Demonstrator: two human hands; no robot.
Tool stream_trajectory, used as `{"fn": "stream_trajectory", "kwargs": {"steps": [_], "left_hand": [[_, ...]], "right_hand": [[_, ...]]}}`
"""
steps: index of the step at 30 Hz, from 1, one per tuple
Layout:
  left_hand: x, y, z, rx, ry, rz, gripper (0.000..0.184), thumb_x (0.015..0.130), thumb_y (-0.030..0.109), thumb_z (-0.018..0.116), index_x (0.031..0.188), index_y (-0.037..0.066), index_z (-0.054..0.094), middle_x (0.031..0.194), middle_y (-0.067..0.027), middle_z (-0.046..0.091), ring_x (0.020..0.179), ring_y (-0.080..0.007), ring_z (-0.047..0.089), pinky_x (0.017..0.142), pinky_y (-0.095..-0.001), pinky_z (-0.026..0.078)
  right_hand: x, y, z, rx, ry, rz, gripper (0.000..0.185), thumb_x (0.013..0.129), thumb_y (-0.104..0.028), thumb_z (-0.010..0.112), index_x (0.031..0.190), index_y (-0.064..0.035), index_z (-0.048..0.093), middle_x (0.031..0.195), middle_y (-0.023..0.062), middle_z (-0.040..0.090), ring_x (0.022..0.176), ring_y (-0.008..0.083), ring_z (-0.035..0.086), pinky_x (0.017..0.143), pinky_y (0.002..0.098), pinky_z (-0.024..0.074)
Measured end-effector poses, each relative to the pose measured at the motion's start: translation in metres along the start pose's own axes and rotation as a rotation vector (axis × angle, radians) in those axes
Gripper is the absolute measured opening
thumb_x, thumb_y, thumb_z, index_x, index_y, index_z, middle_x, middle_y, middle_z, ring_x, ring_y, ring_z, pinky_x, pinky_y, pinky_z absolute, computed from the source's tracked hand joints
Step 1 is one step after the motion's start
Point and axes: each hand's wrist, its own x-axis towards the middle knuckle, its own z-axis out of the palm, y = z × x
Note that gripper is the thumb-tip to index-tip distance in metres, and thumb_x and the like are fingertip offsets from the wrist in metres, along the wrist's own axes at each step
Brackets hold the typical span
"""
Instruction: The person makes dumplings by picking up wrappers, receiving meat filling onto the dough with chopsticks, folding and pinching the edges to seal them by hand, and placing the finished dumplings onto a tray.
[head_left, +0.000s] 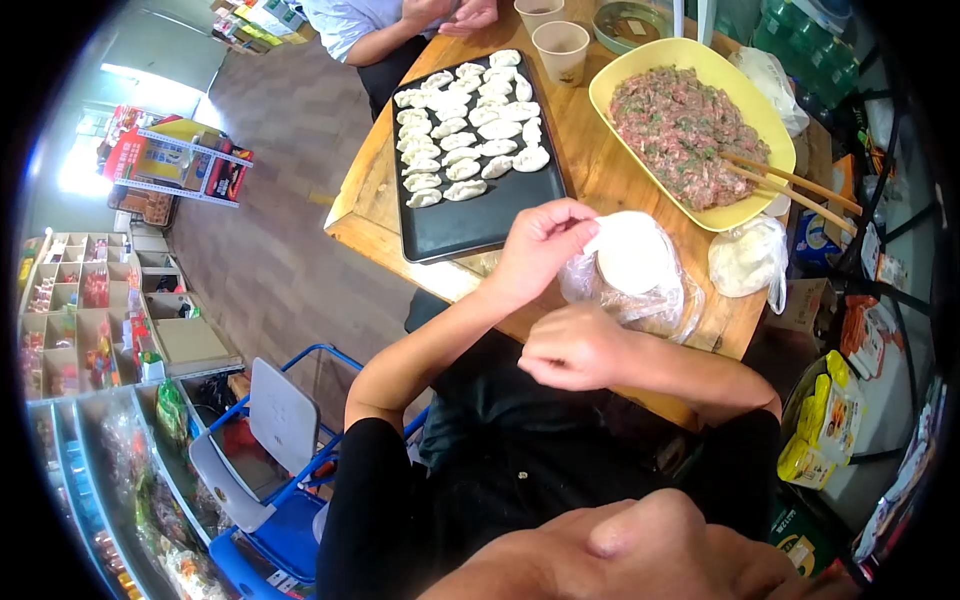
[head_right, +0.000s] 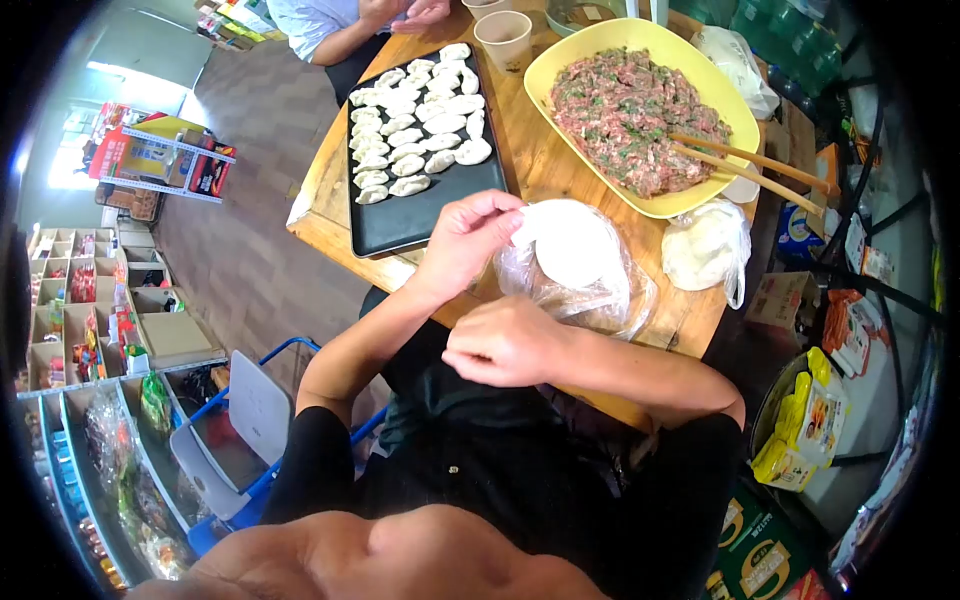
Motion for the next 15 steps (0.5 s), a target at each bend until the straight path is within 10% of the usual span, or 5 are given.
{"fn": "stream_trajectory", "kwargs": {"steps": [9, 15], "left_hand": [[-0.018, 0.050, -0.023, -0.264, 0.108, 0.077, 0.011, 0.096, 0.011, 0.060, 0.103, 0.003, 0.063, 0.095, -0.0021, 0.065, 0.083, -0.0093, 0.060, 0.076, -0.0260, 0.050], [-0.061, 0.034, -0.014, -0.501, 0.079, -0.010, 0.012, 0.095, 0.014, 0.062, 0.104, 0.006, 0.062, 0.096, -0.0023, 0.065, 0.088, -0.0108, 0.062, 0.079, -0.0271, 0.051]], "right_hand": [[0.004, 0.009, -0.028, 0.688, 0.607, 0.558, 0.012, 0.098, -0.012, 0.049, 0.090, -0.0039, 0.052, 0.074, -0.0006, 0.052, 0.061, 0.0065, 0.047, 0.053, 0.0215, 0.0399], [0.010, 0.002, -0.018, 0.663, 0.517, 0.605, 0.017, 0.101, -0.018, 0.047, 0.090, -0.0067, 0.052, 0.072, -0.0020, 0.050, 0.059, 0.0043, 0.045, 0.053, 0.0182, 0.0391]]}}
